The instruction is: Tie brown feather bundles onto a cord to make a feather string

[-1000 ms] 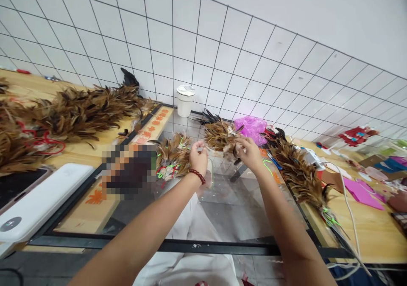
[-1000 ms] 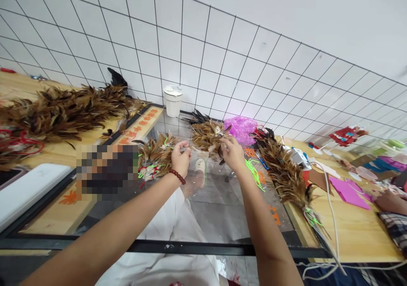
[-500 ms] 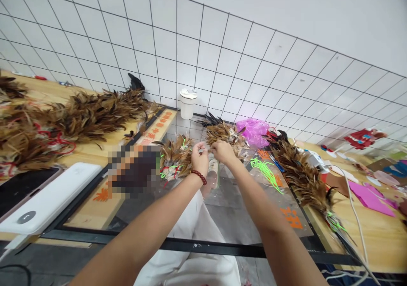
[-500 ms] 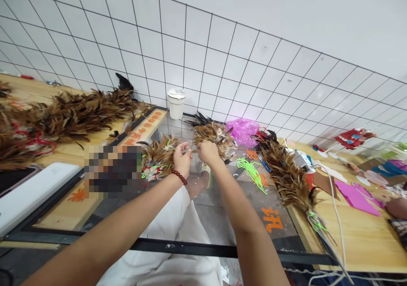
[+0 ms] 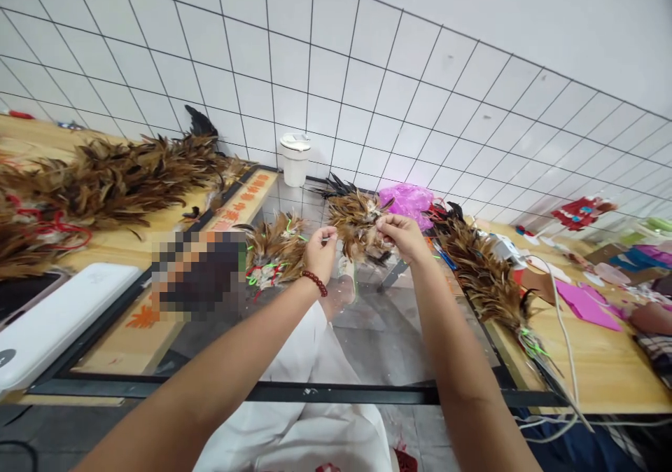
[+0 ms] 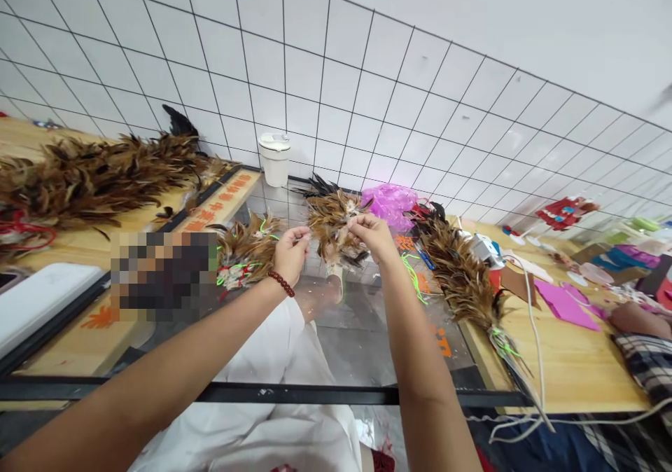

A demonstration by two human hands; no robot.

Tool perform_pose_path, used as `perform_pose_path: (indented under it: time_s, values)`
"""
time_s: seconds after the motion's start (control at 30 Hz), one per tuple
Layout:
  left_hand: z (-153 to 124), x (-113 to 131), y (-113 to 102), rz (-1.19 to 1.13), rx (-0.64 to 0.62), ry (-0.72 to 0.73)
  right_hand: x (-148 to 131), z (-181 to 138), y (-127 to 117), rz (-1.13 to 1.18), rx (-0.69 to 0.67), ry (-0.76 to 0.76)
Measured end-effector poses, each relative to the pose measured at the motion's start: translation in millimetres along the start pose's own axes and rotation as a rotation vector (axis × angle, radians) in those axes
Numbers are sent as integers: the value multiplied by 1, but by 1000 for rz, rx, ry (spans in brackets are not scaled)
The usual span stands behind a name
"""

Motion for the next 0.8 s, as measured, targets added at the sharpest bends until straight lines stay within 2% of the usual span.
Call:
perform_pose_path:
  time_s: [0.13,0.27,0.33,0.43,0.5,0.53,0.6,0.63,0.73,0.8]
  values:
    - [-11,8,10,-48,-162,-33,5,-4,21,32,-13,-4]
    - [-20,15,17,-104,-344,-98,13,-10,36,-38,-102,-62]
    - [-20,16,16,-102,-335,-91,16,-14,35,-167,-136,-121]
    - [-17,14,13,-79,-278,-62,18,-18,29,-518,-155,-225]
    - [-15,13,13,-92,-263,-51,19,-18,22,-703,-91,-262]
    - [-14,13,13,-108,-250,-43,20,-17,19,-724,-20,-253]
    - [-13,13,12,-136,-200,-28,24,-14,13,-602,118,-182]
    - [-13,13,12,-134,-183,-24,28,-13,13,-491,141,-134]
    - [-15,11,15,-82,-223,-47,39,-12,26,-222,24,-41]
    - [-16,11,16,-77,-278,-57,43,-15,37,-200,-75,-50]
Point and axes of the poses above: each hand's wrist, its own z-axis towards the middle knuckle, its own y-axis out of the palm, x = y × z, the point moved 4 cm from there along z, towards the middle knuckle, and after that the axes turned 5 degrees about z, right-handed, at the moved point
